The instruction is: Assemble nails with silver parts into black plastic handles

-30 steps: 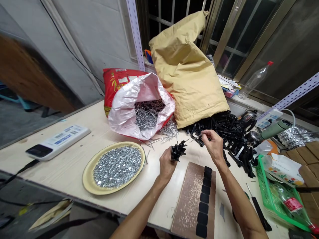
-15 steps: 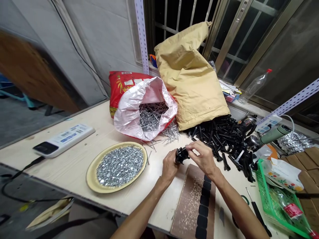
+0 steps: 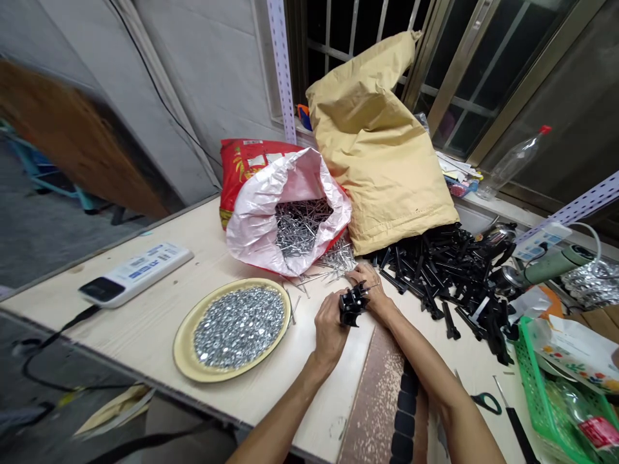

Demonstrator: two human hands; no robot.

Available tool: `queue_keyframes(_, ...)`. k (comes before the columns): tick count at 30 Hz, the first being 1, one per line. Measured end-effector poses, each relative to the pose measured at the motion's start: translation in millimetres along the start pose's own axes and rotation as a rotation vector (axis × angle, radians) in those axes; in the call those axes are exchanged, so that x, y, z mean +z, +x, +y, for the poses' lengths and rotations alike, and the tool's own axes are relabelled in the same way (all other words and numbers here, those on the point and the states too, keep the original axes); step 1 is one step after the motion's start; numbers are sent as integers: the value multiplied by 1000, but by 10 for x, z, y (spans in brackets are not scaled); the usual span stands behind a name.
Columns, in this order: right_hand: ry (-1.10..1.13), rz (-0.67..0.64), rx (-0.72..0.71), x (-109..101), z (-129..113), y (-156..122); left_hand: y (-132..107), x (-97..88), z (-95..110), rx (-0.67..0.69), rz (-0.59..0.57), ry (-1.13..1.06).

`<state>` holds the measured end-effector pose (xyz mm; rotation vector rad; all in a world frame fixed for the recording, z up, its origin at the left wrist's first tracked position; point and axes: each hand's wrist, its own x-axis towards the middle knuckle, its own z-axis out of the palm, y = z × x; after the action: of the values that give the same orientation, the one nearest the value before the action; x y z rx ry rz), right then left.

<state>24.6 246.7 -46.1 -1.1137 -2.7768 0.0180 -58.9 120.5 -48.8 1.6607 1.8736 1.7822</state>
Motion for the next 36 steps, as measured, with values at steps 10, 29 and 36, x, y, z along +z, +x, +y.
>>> queue_keyframes(10, -112, -37, -48, -119, -100, 84, 62, 12, -49, -537, -115, -216)
queue_keyframes(29, -227, 283, -379, -1283, -323, -747, 64, -21, -7, -446, -367, 80)
queue_keyframes(36, 142, -78, -433, -1355, -368, -538, 54, -13, 37, -443, -410, 51)
